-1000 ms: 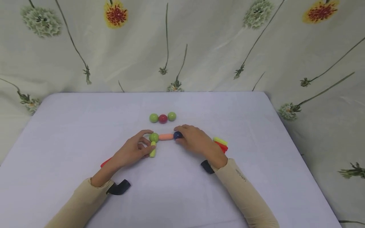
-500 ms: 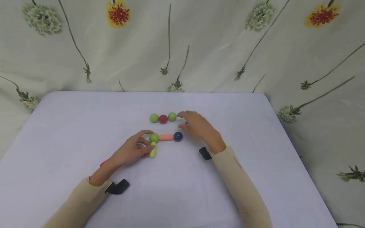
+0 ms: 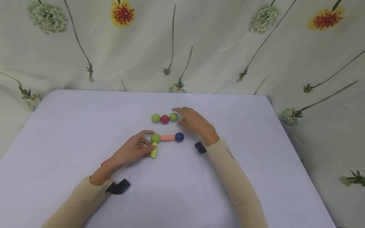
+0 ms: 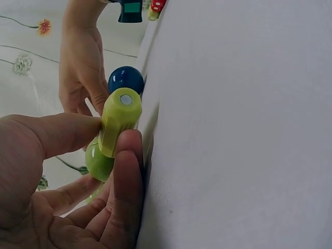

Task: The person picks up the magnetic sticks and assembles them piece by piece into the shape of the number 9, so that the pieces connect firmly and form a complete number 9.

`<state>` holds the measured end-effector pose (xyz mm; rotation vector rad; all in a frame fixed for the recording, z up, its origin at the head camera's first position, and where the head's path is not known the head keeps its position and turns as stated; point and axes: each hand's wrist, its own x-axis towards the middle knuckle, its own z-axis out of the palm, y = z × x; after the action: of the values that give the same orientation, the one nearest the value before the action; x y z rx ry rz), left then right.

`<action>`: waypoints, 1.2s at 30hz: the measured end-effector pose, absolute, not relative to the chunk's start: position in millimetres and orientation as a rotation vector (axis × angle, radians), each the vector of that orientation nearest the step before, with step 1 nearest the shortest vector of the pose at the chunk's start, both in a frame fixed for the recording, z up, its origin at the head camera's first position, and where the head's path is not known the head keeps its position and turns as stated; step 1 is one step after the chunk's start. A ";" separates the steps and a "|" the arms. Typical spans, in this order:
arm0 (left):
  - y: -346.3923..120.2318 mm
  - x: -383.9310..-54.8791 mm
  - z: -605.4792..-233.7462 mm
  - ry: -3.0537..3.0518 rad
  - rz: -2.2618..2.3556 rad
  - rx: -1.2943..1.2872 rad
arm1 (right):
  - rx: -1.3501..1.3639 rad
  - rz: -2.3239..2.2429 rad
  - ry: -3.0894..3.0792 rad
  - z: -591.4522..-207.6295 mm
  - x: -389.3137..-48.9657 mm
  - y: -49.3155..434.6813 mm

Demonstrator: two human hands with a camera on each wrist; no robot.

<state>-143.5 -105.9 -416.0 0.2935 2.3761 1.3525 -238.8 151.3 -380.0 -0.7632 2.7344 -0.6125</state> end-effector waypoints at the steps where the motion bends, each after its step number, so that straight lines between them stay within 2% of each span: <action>1: -105.8 -143.6 -416.0 2.376 1.350 0.294 | -0.763 -0.619 2.732 -380.7 -239.1 150.9; 26: -104.0 -142.5 -413.3 2.357 1.377 0.276 | -0.726 -0.601 2.755 -384.6 -240.4 146.6; 36: -105.3 -141.8 -413.9 2.360 1.385 0.254 | -0.734 -0.583 2.827 -379.1 -228.7 150.7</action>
<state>-141.8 -105.3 -413.9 0.2544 2.3602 1.3850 -228.7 150.7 -379.1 -0.7339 2.8273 -0.5826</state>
